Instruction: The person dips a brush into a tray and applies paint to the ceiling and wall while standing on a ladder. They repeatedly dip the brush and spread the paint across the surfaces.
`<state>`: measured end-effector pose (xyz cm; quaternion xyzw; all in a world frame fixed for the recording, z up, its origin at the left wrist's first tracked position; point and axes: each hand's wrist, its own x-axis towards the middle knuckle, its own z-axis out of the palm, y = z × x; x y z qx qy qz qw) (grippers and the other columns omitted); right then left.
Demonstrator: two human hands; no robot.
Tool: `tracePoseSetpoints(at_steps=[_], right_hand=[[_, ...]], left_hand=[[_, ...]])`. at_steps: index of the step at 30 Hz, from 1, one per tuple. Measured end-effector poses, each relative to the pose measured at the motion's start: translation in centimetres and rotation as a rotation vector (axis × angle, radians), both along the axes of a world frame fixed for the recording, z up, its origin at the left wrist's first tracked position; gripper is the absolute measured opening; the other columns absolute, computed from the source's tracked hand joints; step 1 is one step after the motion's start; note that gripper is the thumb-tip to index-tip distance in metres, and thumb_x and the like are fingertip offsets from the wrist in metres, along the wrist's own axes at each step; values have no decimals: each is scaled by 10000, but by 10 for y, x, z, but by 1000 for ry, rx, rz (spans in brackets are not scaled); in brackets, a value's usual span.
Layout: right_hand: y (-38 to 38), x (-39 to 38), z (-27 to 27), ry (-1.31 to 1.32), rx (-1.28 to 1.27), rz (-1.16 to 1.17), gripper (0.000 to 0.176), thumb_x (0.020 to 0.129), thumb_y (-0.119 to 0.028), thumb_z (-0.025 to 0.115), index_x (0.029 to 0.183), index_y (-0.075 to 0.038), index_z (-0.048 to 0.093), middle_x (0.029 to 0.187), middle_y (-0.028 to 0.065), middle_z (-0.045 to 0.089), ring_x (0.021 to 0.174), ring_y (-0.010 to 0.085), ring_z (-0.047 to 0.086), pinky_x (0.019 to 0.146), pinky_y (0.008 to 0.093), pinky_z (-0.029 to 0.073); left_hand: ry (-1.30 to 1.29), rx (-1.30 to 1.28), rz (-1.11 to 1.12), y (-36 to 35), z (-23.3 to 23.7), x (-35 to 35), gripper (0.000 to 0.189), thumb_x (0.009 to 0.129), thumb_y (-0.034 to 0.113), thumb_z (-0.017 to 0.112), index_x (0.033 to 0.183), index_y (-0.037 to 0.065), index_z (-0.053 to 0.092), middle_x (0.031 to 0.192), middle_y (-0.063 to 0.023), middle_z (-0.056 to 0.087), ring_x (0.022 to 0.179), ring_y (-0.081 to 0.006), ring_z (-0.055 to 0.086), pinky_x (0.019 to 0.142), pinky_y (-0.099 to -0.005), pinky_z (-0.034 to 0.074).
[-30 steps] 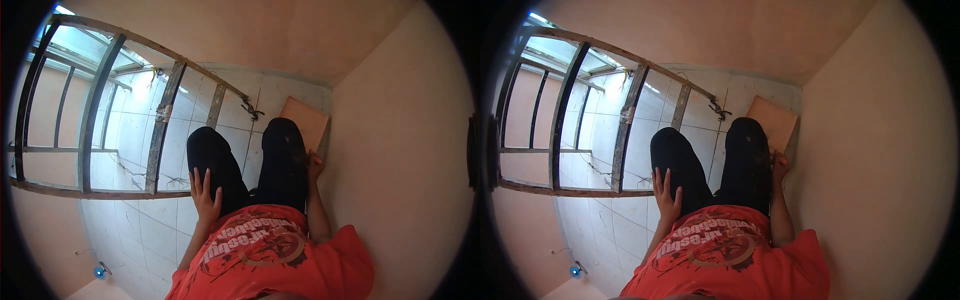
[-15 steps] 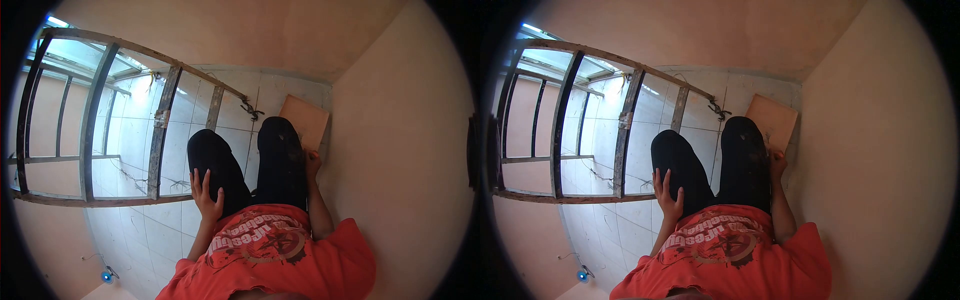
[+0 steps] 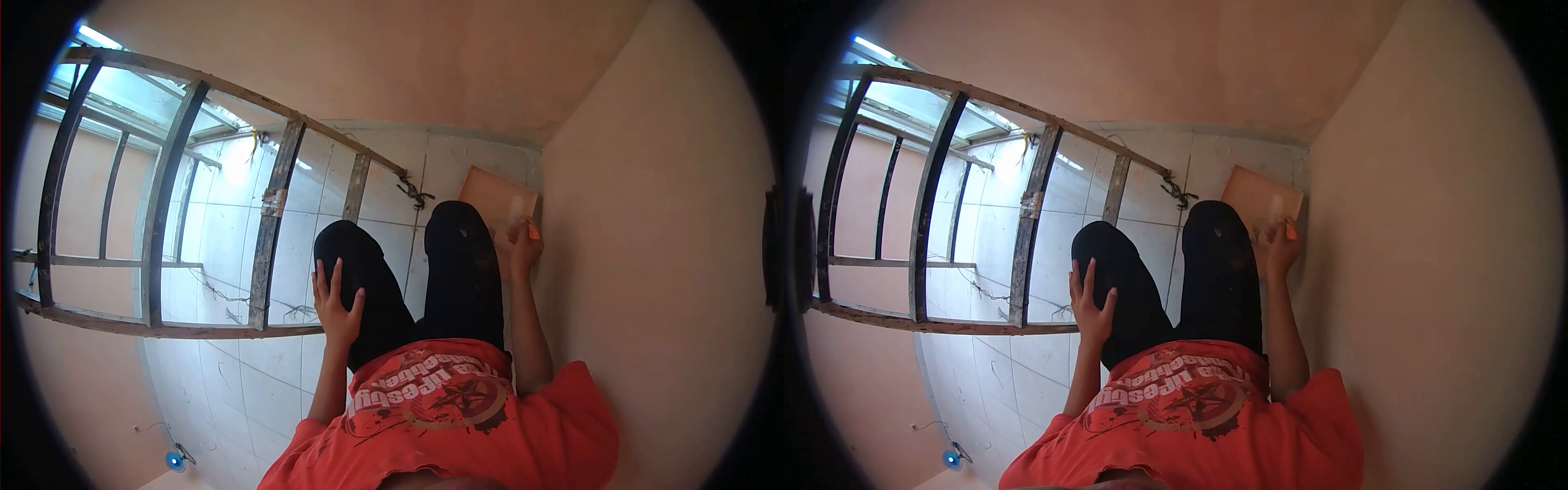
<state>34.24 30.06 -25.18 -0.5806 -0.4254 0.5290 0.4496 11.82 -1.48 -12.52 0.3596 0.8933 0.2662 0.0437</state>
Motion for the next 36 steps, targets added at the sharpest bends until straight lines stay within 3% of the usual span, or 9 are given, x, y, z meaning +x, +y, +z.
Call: tracePoseSetpoints(at_steps=[4,8,11,17,20,21,30,34,36], right_hand=[[4,-25,18,114,62,22,240,1020,-197,592,1175,-25,659,982,74,690,871,146,670,777,286,541],[-21,-49,26,-289,462,228,266,1044,-230,570,1186,-18,647,1078,114,707,1027,248,680,928,352,516],[-14,-43,26,-331,380,296,267,1037,-223,581,1184,-11,651,1061,151,707,1022,292,677,898,380,518],[-15,-40,25,-400,438,292,271,1035,-233,587,1186,-19,655,1008,155,706,940,300,672,851,399,516],[-14,-40,24,-406,415,305,272,1035,-237,587,1193,-27,654,1007,151,706,938,293,668,850,401,514],[-14,-39,23,-414,388,313,272,1035,-237,585,1196,-29,654,1008,150,706,939,290,665,850,402,512],[-15,-32,23,-405,355,286,249,1029,-233,589,1164,-37,661,976,156,713,896,310,691,802,391,526],[-16,-28,24,-367,402,262,236,1025,-217,587,1150,-30,658,952,165,711,872,309,695,785,386,527],[-16,-26,26,-381,401,241,226,1021,-204,588,1134,-20,656,946,170,711,875,303,701,785,384,527]], left_hand=[[-23,27,19,10,-7,-13,683,891,344,691,1526,268,451,1637,-170,273,1469,-467,280,1170,-560,276],[16,77,-8,7,-12,-13,699,890,363,695,1532,247,442,1642,-159,269,1466,-470,283,1171,-558,278],[48,71,6,5,-11,-9,793,886,341,709,1570,151,356,1627,-217,268,1458,-477,297,1177,-531,281],[-247,471,213,0,-10,-2,1017,912,243,664,1607,35,-49,1576,-317,296,1465,-456,309,1202,-498,231],[96,308,204,-2,-3,1,988,912,243,654,1607,20,-11,1592,-312,264,1501,-464,218,1213,-548,162],[193,233,199,-4,-1,3,952,905,232,646,1606,3,43,1629,-299,174,1531,-474,83,1209,-595,103],[282,16,187,-9,1,6,839,856,246,657,1594,95,288,1670,-253,-79,1503,-532,-145,1142,-731,47],[375,-46,243,-4,9,12,812,875,196,640,1590,63,280,1660,-287,68,1524,-515,29,1176,-643,157],[167,149,203,-4,6,8,780,899,151,612,1587,38,263,1602,-292,213,1471,-495,193,1158,-558,243]])
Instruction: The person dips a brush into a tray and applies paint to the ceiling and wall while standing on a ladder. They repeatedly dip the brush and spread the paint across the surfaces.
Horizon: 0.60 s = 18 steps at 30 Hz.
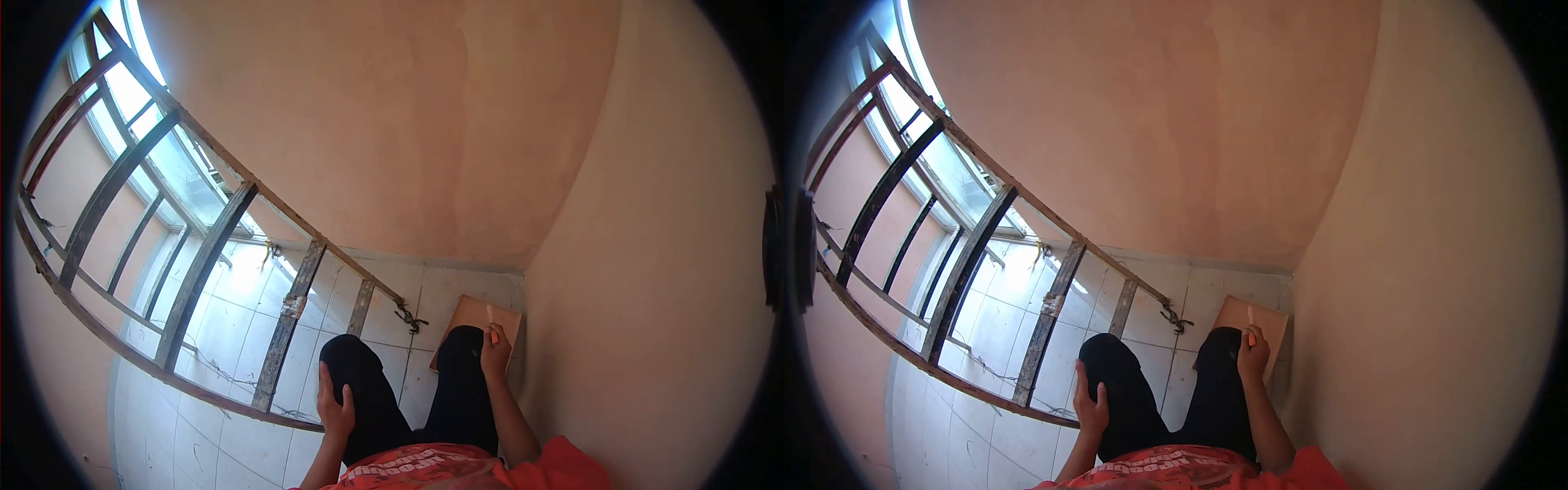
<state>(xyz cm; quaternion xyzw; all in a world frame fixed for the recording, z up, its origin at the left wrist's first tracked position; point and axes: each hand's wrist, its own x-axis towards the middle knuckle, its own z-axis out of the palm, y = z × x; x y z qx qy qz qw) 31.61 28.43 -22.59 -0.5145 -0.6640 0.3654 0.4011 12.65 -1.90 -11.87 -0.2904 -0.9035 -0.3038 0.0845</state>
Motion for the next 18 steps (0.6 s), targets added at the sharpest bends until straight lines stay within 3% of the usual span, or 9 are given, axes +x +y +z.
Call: tracePoseSetpoints(at_steps=[3,4,6,7,9,10,12,16,18], right_hand=[[1,-1,-2,34,39,-15,223,1017,-201,593,1123,-15,655,942,168,711,874,304,701,785,384,526],[0,-2,-1,38,41,-15,223,1017,-201,593,1123,-15,655,942,168,711,874,304,701,785,384,526],[0,-3,1,42,-11,-15,215,1013,-193,599,1120,-15,656,942,165,710,872,305,699,785,385,524],[1,-4,0,45,-5,-16,215,1013,-193,599,1120,-15,656,942,165,710,872,305,699,785,385,524],[1,-6,-3,90,50,-12,209,1012,-181,597,1124,-14,655,945,166,704,870,305,691,794,380,522],[1,-6,-3,98,64,-12,209,1012,-181,597,1124,-14,655,945,166,704,870,305,691,794,380,522],[1,-4,0,42,28,5,203,1014,-166,588,1120,-5,652,970,176,705,911,316,694,817,371,522],[2,-6,5,77,-63,0,207,1010,-171,589,1094,8,650,1015,189,710,988,307,705,855,371,524],[5,-9,-8,92,-36,5,204,1005,-171,596,1093,5,652,1004,182,713,977,303,709,854,372,528]], left_hand=[[-273,308,-118,-3,-7,-7,733,935,84,570,1582,0,236,1515,-299,431,1391,-464,438,1130,-430,373],[-269,310,-119,-5,-10,-8,733,935,84,570,1582,0,236,1515,-299,431,1391,-464,438,1130,-430,373],[-341,348,-118,-7,-15,-9,681,967,173,584,1573,35,305,1565,-301,351,1469,-479,301,1176,-492,291],[-338,352,-121,-6,-16,-11,681,967,173,584,1573,35,305,1565,-301,351,1469,-479,301,1176,-492,291],[-57,-164,-86,-2,-13,-14,597,990,278,582,1528,72,426,1615,-299,240,1519,-495,121,1201,-567,180],[-48,-150,-86,-1,-13,-15,597,990,278,582,1528,72,426,1615,-299,240,1519,-495,121,1201,-567,180],[-53,-88,-54,-3,-16,-13,530,1007,356,556,1466,93,527,1648,-291,128,1523,-514,-27,1193,-632,82],[10,-106,27,-7,-7,-5,540,993,401,560,1432,87,563,1645,-314,91,1510,-544,-33,1189,-637,81],[93,-114,60,-3,0,-1,560,990,329,573,1496,105,484,1649,-279,150,1525,-506,16,1187,-628,116]])
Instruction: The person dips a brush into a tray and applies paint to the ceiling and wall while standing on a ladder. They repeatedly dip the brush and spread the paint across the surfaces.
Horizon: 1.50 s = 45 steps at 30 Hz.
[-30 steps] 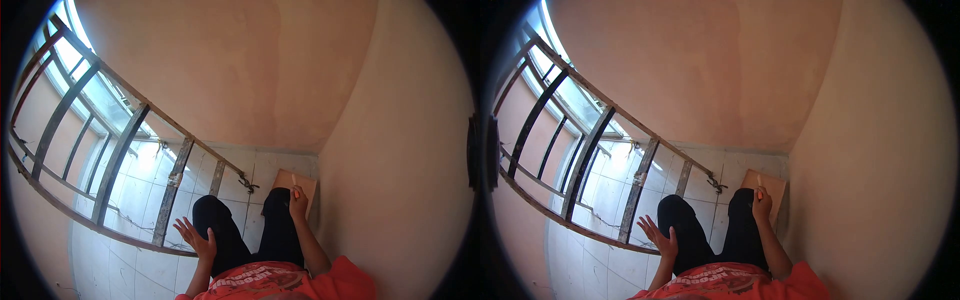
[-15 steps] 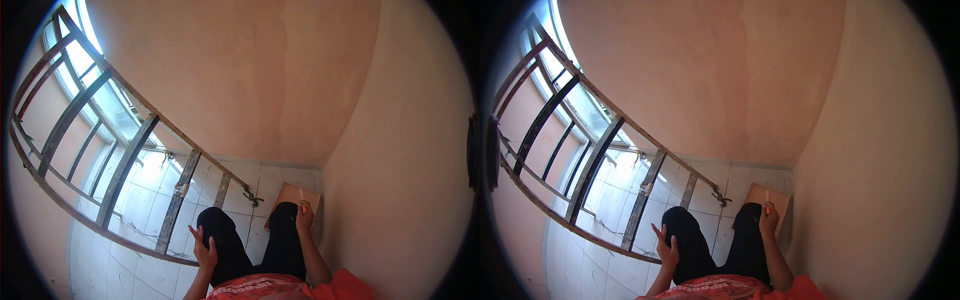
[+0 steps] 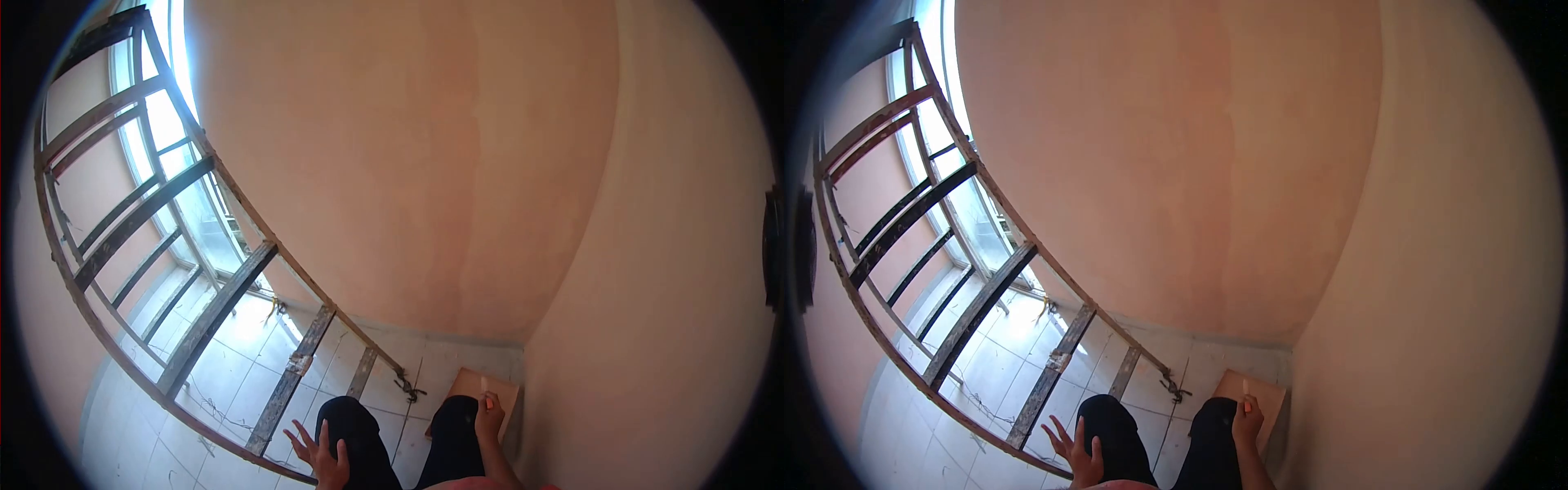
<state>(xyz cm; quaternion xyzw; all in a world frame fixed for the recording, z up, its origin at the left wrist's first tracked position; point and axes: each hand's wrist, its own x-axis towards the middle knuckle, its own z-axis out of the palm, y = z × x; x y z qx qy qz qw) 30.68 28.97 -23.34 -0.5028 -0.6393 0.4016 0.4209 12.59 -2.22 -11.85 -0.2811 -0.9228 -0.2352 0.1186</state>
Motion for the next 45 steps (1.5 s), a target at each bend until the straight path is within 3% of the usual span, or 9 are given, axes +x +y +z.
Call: tracePoseSetpoints(at_steps=[7,9,22,27,34,36,40,43,45], right_hand=[[5,-9,-18,51,51,15,170,980,-128,614,1084,-5,667,991,170,728,967,289,722,854,365,544],[3,-10,-14,53,36,21,170,977,-125,615,1082,-4,670,1001,169,730,972,289,722,859,363,545],[-1,-8,1,77,50,-2,192,976,-145,615,1094,-8,681,1033,154,737,982,274,726,836,357,562],[2,-8,-10,64,73,-31,196,969,-133,624,1101,-2,685,1042,157,738,986,276,725,838,356,562],[5,-7,-13,91,70,-26,204,962,-126,637,1123,-11,687,1040,144,740,949,234,719,822,337,549],[6,-8,-15,90,79,-27,211,964,-128,636,1130,-10,688,1045,147,740,953,237,720,821,339,549],[4,-11,-9,28,65,-28,213,962,-129,642,1120,8,685,1050,175,739,989,286,727,858,365,565],[2,-11,-2,32,55,-16,227,963,-142,642,1132,5,684,1048,173,741,985,291,730,863,365,565],[2,-10,-4,32,56,-16,233,965,-149,642,1138,2,682,1045,174,741,980,291,731,856,367,566]], left_hand=[[-568,604,-130,4,3,3,705,974,319,602,1566,56,323,1592,-302,290,1513,-476,157,1185,-594,186],[-373,18,-40,7,0,-1,654,958,272,636,1528,50,404,1613,-291,250,1523,-475,110,1187,-600,167],[-21,91,-65,6,4,3,530,986,392,582,1456,150,549,1643,-303,137,1502,-540,15,1171,-681,82],[-192,51,-205,13,0,-6,689,946,350,630,1517,40,402,1534,-248,425,1441,-421,373,1164,-503,305],[-427,439,-110,8,11,5,740,941,348,640,1524,-13,360,1519,-287,422,1429,-401,401,1166,-461,307],[-153,380,-84,-3,-13,-1,944,972,265,639,1609,51,-25,1196,-171,681,1084,-358,670,952,-465,524],[-181,524,-88,-5,-28,-3,916,1004,218,595,1584,-11,-75,1299,-183,600,1193,-325,625,1020,-392,517],[-448,493,-46,8,0,1,723,931,327,659,1525,17,388,1580,-307,302,1486,-419,287,1185,-510,251],[-198,-84,-47,16,12,1,692,924,327,669,1514,54,433,1644,-289,132,1531,-464,77,1192,-591,160]])
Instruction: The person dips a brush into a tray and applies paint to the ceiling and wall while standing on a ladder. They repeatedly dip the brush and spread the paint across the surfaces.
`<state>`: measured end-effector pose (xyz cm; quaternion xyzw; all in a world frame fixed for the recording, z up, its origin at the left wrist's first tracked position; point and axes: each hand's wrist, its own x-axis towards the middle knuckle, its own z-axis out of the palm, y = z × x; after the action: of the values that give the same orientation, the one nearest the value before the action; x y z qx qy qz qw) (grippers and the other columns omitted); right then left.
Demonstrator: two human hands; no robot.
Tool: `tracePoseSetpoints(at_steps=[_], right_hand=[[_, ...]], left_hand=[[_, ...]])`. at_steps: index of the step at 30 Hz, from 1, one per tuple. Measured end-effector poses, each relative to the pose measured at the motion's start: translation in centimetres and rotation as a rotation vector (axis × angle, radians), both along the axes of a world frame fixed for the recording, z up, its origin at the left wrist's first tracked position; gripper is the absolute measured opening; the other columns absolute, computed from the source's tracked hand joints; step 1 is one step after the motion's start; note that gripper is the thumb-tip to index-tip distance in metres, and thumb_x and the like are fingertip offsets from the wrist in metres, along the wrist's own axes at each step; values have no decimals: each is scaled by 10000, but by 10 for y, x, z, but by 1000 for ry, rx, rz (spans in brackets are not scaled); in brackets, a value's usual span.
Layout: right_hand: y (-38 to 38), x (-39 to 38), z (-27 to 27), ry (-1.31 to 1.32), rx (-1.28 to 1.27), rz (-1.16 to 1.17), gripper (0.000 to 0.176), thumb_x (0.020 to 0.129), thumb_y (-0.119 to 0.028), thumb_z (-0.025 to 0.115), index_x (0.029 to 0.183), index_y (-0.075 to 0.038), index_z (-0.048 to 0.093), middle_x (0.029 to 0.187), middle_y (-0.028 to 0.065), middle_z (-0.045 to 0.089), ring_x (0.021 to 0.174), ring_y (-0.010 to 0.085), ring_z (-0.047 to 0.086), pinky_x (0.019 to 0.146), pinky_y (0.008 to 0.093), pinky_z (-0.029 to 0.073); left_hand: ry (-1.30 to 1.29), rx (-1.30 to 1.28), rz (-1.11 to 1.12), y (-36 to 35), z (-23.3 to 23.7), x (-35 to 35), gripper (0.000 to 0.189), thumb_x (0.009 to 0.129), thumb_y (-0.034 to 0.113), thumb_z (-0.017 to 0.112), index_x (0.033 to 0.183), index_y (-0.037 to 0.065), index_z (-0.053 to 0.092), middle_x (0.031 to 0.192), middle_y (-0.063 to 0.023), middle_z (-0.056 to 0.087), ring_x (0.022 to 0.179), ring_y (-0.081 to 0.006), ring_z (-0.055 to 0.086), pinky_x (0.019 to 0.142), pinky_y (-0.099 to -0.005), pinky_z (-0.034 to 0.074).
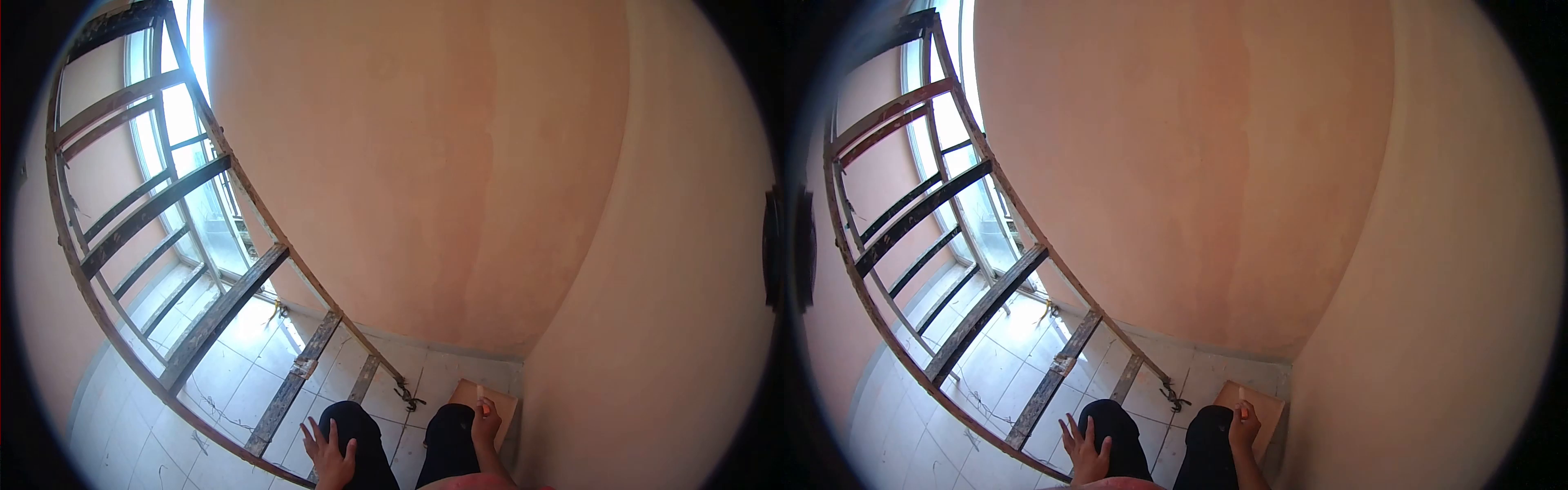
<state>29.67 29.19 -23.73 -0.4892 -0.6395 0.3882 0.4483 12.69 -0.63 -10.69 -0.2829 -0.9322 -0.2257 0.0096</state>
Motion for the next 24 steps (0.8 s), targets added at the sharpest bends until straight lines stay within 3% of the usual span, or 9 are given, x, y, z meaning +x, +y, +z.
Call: tracePoseSetpoints(at_steps=[1,3,10,13,15,18,24], right_hand=[[0,-1,-1,7,1,1,239,967,-157,641,1145,-2,681,1042,175,742,976,292,732,848,369,567],[1,-2,-3,-3,22,-8,240,969,-160,641,1147,-4,680,1035,176,741,970,292,733,842,370,566],[4,3,1,-48,-1,1,253,981,-181,635,1157,-5,677,1019,176,741,965,293,731,837,372,562],[5,4,-2,-50,35,5,251,982,-184,633,1156,-9,679,1028,174,740,974,298,729,840,376,561],[8,5,-6,-62,26,2,251,981,-185,634,1156,-10,680,1032,174,740,978,302,727,844,378,559],[9,3,-10,-77,25,9,249,979,-183,632,1155,-13,681,1034,172,739,975,307,725,850,383,556],[9,-2,-4,-103,53,2,250,963,-173,638,1158,-24,682,1003,178,736,940,319,723,825,404,549]], left_hand=[[1,2,1,-1,-2,-1,692,924,327,669,1514,54,433,1644,-289,132,1531,-464,77,1192,-591,160],[-53,125,-6,-4,-6,-2,649,933,349,658,1495,81,475,1666,-269,3,1521,-493,-102,1177,-658,73],[-13,120,70,-2,3,9,691,924,367,672,1516,98,441,1667,-270,-31,1522,-486,-122,1172,-674,43],[106,142,79,-5,-6,6,786,908,375,684,1547,58,354,1653,-299,50,1530,-483,-51,1181,-658,50],[-53,166,-111,-8,-21,-7,884,895,411,688,1556,-5,274,1619,-325,169,1529,-470,85,1206,-601,100],[-44,40,-194,-1,-30,-19,945,877,438,699,1545,-57,248,1580,-331,265,1506,-455,203,1219,-536,159],[-47,72,-163,0,-19,-13,939,862,417,714,1553,-29,261,1585,-310,277,1487,-453,249,1205,-521,225]])
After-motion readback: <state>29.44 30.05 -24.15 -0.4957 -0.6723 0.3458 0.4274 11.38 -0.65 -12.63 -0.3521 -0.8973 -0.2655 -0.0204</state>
